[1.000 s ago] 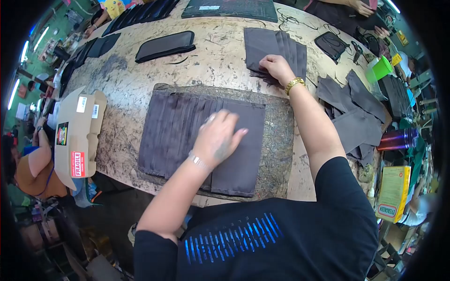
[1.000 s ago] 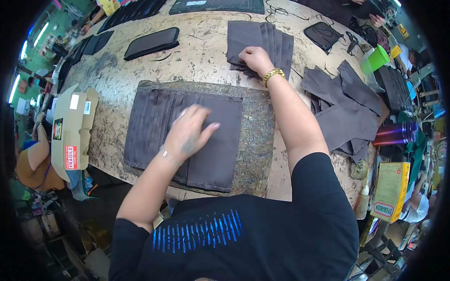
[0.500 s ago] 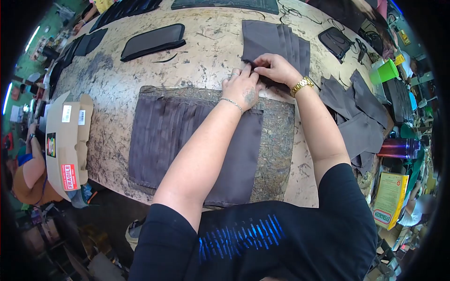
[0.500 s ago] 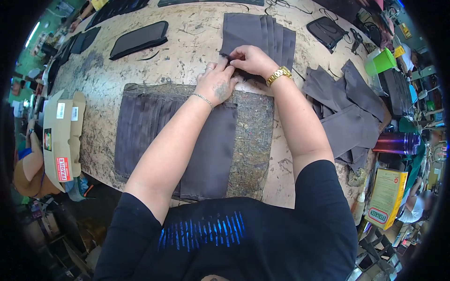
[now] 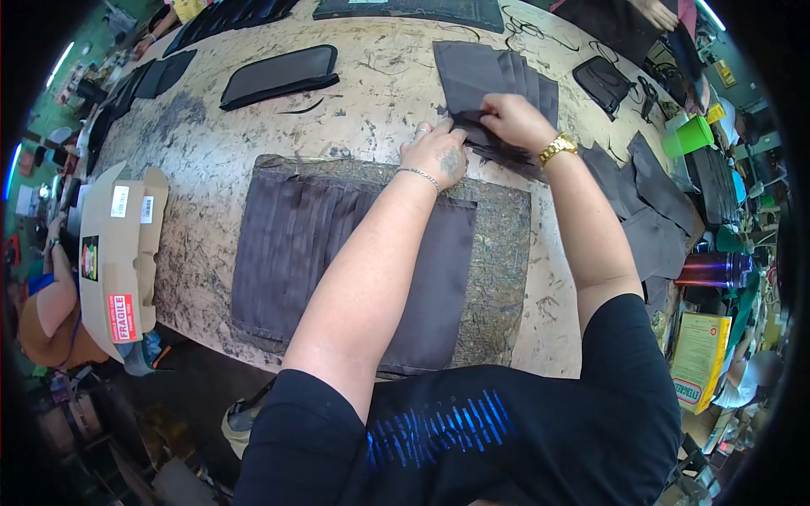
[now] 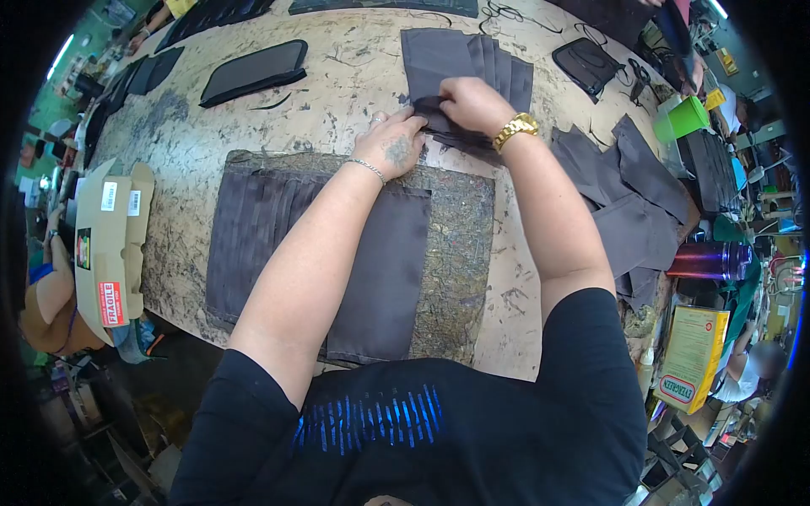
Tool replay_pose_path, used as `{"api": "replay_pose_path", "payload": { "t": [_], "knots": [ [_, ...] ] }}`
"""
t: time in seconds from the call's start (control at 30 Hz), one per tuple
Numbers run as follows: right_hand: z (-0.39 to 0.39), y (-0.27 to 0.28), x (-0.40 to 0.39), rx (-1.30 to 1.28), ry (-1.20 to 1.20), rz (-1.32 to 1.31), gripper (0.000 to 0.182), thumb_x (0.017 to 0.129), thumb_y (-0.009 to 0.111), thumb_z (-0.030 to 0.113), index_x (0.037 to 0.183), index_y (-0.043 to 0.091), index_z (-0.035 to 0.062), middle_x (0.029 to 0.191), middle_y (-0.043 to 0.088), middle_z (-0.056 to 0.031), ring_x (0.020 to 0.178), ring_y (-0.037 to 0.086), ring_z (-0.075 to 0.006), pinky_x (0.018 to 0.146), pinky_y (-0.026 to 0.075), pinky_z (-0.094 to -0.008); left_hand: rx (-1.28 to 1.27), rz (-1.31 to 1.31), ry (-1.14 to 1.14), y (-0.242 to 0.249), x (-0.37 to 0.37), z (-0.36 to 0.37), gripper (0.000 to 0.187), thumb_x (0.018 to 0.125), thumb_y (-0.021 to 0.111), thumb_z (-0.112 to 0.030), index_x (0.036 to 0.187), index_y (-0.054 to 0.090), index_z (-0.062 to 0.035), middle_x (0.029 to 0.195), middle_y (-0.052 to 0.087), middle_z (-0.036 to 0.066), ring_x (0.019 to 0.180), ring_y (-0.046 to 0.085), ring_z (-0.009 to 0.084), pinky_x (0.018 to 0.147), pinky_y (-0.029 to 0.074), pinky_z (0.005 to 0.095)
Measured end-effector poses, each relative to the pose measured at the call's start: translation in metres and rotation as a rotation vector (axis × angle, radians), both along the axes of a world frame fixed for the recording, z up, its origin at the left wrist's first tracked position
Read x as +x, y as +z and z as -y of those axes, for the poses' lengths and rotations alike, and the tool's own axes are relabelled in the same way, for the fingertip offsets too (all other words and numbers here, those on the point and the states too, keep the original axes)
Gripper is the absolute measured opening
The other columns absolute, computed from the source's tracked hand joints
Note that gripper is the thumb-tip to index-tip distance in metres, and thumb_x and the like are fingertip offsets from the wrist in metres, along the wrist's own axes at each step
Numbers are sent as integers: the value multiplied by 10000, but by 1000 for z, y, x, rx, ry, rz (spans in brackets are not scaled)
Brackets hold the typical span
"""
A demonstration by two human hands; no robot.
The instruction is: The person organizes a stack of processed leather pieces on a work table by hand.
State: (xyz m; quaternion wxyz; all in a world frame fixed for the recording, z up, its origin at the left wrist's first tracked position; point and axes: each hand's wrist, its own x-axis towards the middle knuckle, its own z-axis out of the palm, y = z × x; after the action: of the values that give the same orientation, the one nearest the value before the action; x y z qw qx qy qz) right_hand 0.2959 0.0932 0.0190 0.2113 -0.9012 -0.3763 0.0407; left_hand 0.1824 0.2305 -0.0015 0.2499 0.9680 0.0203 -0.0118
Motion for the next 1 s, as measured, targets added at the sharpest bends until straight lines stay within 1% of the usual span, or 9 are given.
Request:
{"api": "replay_pose_path", "payload": {
  "t": [0.2, 0.37, 0.4, 0.5, 0.57, 0.63, 0.7, 0.83, 1.0],
  "knots": [
    [52, 99, 53, 220, -476, 396, 281, 780, 566, 243, 953, 589, 23, 820, 622, -139, 741, 594, -248, 689, 459, -325, 54, -41, 8, 2, 0, 1, 341, 841, 473, -256, 1177, 511, -207, 1336, 378, 26, 1186, 376, 308, 943, 359, 474],
    [84, 188, -19, 378, -357, 767, 244, 799, 538, 204, 941, 566, 7, 771, 598, -115, 720, 576, -179, 687, 446, -285, -228, 121, 67, -19, 19, -5, 333, 828, 488, -277, 1036, 589, -38, 1117, 554, 148, 1022, 514, 323, 876, 410, 389],
    [82, 190, -53, 338, -337, 737, 215, 794, 548, 169, 930, 563, 4, 770, 599, -111, 723, 575, -171, 680, 446, -282, -232, 478, 61, -22, 20, -3, 411, 840, 499, -348, 923, 596, 43, 948, 608, 163, 891, 575, 298, 811, 435, 351],
    [70, 162, -139, 354, -157, 742, 102, 682, 583, 88, 780, 565, 64, 699, 579, -85, 642, 563, -231, 604, 447, -332, -734, 139, 131, 73, -30, 19, 473, 852, 489, -429, 898, 597, 29, 916, 612, 109, 823, 588, 206, 759, 451, 306],
    [68, 133, -185, 99, 50, 658, 177, 628, 583, 47, 786, 512, 81, 806, 550, -58, 679, 501, -232, 634, 410, -333, -1710, -417, 95, 105, -57, 31, 434, 842, 540, -422, 893, 601, 5, 861, 616, 54, 790, 558, 110, 706, 453, 255],
    [60, 95, -220, 100, 167, 407, 208, 658, 618, 93, 844, 529, 72, 883, 553, -87, 781, 530, -249, 706, 426, -349, -1379, -287, -139, 93, -68, 39, 325, 805, 621, -305, 937, 589, -9, 843, 619, 18, 745, 554, 102, 669, 461, 255],
    [63, 85, -238, 214, 311, 239, 283, 689, 658, 161, 922, 547, 45, 946, 554, -135, 896, 536, -284, 792, 425, -371, -382, 229, -360, 85, -91, 32, 283, 740, 564, -73, 1017, 548, -16, 749, 606, 176, 640, 590, 268, 594, 470, 337],
    [105, 38, -219, 1136, -282, -175, 591, 711, 681, 252, 1195, 433, 20, 1220, 454, -133, 1140, 416, -239, 960, 307, -370, -198, 15, -576, 136, -159, 36, 414, 738, 481, -28, 1149, 496, -77, 713, 594, 200, 633, 578, 363, 570, 467, 410],
    [114, -9, -218, 1123, 172, -1241, 832, 685, 717, 403, 1303, 309, 25, 1152, 521, -171, 1088, 492, -268, 922, 371, -373, -118, 6, -573, 151, -223, 37, 467, 740, 526, -22, 1200, 453, -54, 773, 609, 162, 654, 596, 326, 568, 489, 369]
  ]
}}
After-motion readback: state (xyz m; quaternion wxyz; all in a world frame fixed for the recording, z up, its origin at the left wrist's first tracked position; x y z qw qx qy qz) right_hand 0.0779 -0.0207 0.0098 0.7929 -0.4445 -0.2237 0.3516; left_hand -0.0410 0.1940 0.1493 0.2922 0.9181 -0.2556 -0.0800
